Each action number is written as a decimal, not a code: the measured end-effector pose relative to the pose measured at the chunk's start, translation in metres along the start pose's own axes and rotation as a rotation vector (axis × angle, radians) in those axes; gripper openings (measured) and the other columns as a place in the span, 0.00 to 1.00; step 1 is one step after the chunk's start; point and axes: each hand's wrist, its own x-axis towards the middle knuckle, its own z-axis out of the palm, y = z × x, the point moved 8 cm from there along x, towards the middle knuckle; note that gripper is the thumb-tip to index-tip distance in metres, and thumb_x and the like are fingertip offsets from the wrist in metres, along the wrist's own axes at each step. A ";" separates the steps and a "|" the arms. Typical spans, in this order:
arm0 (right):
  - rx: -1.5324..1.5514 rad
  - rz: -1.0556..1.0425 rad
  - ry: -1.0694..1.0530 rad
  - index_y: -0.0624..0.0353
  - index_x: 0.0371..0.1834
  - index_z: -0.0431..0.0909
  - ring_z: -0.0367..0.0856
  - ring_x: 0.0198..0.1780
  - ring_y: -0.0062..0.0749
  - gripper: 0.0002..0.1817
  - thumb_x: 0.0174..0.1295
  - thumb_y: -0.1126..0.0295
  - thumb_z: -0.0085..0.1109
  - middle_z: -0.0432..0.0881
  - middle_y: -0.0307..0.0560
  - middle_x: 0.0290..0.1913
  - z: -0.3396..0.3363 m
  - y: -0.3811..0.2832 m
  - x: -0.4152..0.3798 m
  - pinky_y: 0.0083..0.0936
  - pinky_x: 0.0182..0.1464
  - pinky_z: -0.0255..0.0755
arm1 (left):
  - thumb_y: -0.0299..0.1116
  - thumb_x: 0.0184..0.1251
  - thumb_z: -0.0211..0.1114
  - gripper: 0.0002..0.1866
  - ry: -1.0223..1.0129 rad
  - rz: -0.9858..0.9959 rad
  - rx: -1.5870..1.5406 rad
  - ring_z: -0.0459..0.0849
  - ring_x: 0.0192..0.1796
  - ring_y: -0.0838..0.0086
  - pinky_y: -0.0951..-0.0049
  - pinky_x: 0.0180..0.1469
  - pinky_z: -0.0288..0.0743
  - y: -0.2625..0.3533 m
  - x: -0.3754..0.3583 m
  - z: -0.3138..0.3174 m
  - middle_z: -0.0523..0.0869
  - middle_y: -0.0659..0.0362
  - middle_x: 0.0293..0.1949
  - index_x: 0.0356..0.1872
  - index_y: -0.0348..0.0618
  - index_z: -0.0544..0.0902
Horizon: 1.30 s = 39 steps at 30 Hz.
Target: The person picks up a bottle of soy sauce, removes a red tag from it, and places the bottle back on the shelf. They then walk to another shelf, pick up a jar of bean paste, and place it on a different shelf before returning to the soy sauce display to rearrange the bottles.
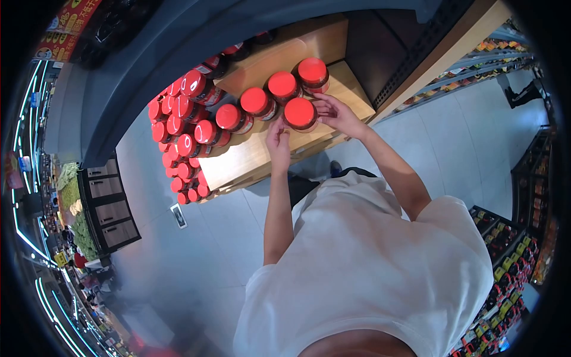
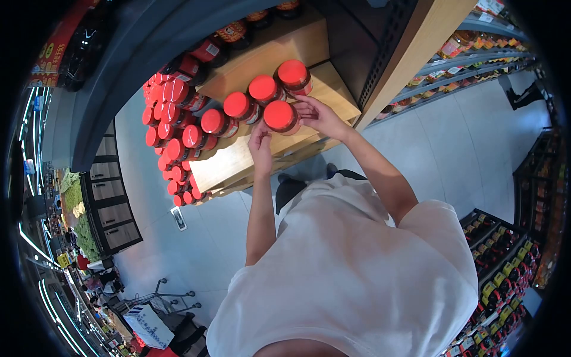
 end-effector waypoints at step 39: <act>-0.075 0.078 0.227 0.64 0.49 0.76 0.75 0.34 0.15 0.10 0.66 0.81 0.63 0.74 0.33 0.34 -0.008 0.012 -0.002 0.16 0.40 0.74 | 0.19 0.68 0.62 0.14 0.061 0.048 0.083 0.75 0.43 0.82 0.81 0.49 0.70 0.009 -0.005 0.004 0.79 0.64 0.40 0.53 0.37 0.76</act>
